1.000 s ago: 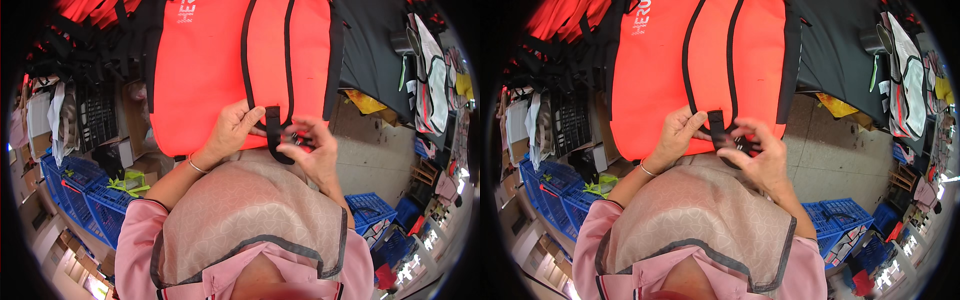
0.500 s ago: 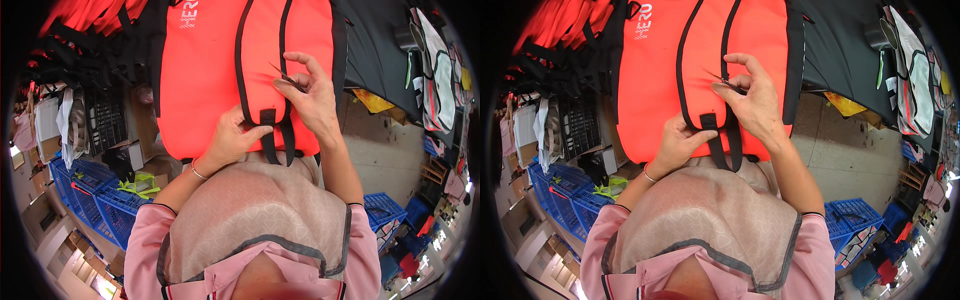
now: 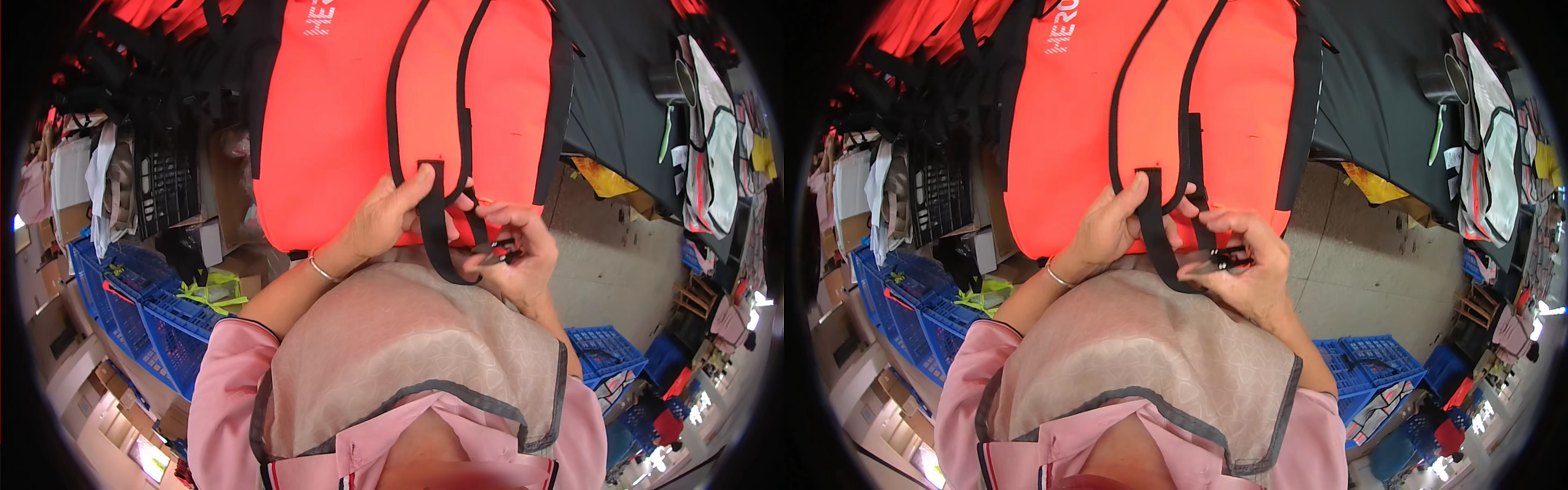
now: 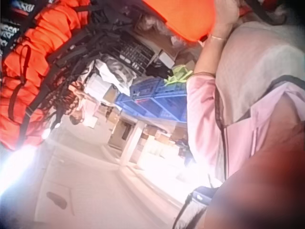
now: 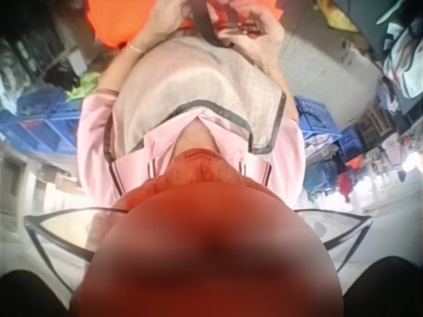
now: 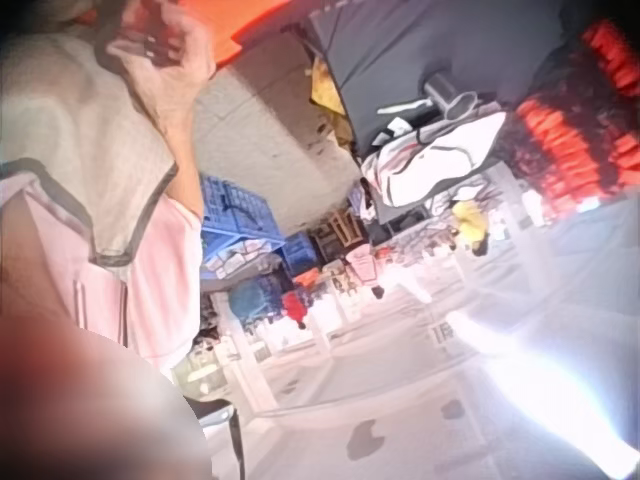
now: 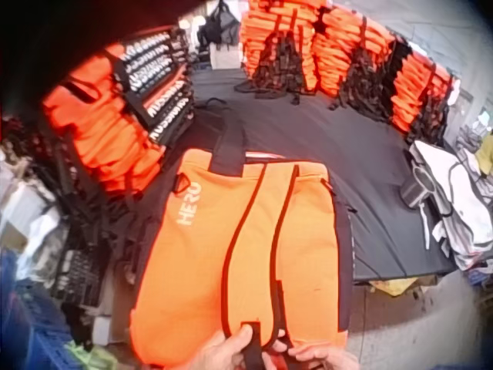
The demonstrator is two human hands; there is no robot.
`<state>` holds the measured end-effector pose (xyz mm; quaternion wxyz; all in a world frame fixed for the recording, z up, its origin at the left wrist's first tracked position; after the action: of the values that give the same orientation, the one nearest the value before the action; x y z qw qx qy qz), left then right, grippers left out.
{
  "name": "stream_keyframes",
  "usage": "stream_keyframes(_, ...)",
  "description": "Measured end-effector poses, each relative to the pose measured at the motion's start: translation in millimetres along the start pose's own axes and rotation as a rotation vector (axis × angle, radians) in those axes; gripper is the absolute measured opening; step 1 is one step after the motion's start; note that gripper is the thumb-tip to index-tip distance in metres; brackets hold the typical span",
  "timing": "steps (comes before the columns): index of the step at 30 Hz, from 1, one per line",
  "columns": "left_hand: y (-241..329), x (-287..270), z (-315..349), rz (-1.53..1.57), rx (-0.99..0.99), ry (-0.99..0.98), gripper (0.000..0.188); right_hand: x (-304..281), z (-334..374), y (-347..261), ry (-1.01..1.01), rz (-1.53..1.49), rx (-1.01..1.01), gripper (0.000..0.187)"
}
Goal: Inspecting and cleaning life jackets at a manufacturing facility.
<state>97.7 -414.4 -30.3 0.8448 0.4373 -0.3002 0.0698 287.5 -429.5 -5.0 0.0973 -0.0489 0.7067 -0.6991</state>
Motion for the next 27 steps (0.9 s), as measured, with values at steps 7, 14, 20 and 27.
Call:
stream_keyframes(7, -1, -5, -13, 0.063, -0.009, 0.111, 0.050, 12, 13, 4, -0.461, 0.210, 0.248, 0.047)
stream_keyframes(14, -13, -20, -13, 0.279, 0.019, 0.093, 0.051, -26, -38, -45, -0.324, 0.617, -0.296, 0.029)
stream_keyframes(20, -12, -15, -16, 0.213, -0.023, 0.098, 0.045, 0, -134, -48, -0.190, 0.852, -0.736, 0.028)
stream_keyframes(27, -19, -20, -15, 0.266, -0.034, 0.125, 0.044, 24, -170, 18, -0.326, 0.821, -0.488, 0.023)
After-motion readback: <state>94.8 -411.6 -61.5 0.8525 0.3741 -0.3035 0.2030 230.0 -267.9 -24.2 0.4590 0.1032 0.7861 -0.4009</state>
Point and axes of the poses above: each hand's wrist, its own z-axis away from the middle knuckle, its own x-axis out of the palm, y = z × x, the point moved 3 cm from there along -z, towards the middle knuckle, and after that the axes turned 3 degrees about -x, right-handed, at the moved point
